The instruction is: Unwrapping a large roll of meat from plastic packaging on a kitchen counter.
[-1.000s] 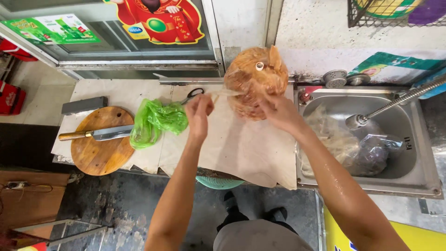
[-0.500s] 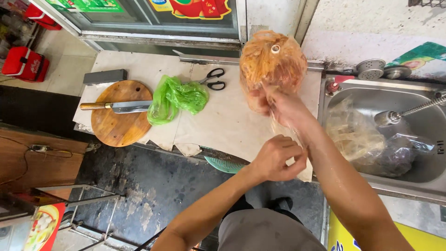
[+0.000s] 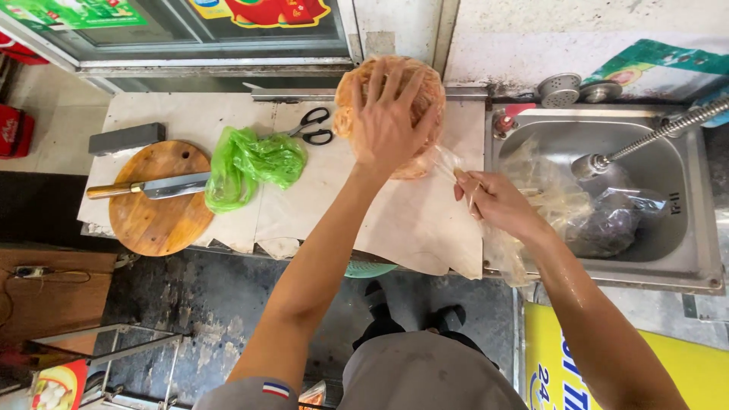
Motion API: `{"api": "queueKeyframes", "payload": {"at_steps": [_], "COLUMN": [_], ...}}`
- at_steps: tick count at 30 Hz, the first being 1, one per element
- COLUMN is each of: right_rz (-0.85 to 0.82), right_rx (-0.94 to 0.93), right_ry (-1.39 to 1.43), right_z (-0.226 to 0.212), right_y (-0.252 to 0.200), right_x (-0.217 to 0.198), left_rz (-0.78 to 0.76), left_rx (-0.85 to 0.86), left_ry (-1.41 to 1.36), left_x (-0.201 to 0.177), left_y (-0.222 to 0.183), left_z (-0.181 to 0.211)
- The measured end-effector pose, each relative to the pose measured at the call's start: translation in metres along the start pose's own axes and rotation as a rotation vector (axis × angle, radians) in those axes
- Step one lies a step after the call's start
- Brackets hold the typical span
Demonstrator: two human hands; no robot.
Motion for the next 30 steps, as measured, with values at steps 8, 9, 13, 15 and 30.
{"api": "queueKeyframes", "payload": {"at_steps": [8,9,13,15,30], "right_rz": [-0.008,-0.005,0.014,0.004,0.316], "right_rx": [0.157,0.162,0.368,0.28,0.476], "right_ry": [-0.116,-0.113,-0.426,-0.439,-0.947], "right_z": [0.105,0.1,0.122,0.136,0.217], "right_y": [-0.025,-0.029,-0.033,-0.03,-0.075], "right_x": [-0.08,-0.084,-0.103,-0.11,-0.196], "left_rz": [0.011,0.005,-0.015,-0.016,0.013], "left_rx": [0.062,0.064,0.16,0.202,-0.119], "left_ry": [0.033,0.029,-0.048,-0.076,-0.155], "left_x": [0.002,0.0,-0.011,-0.015,0.008], "left_y": [0.0,0.001,0.008,0.012,0.045], "left_z": [-0.028,-0.031,-0.048,-0.055,-0.084]}}
Point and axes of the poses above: each hand's wrist, its own y-axis towards the middle knuckle, its own x-axis out of the palm, z = x × y, the point moved 1 cm from there along y, towards the middle knuckle, and after that the axes turned 4 degrees about z, right-handed, at the moved point
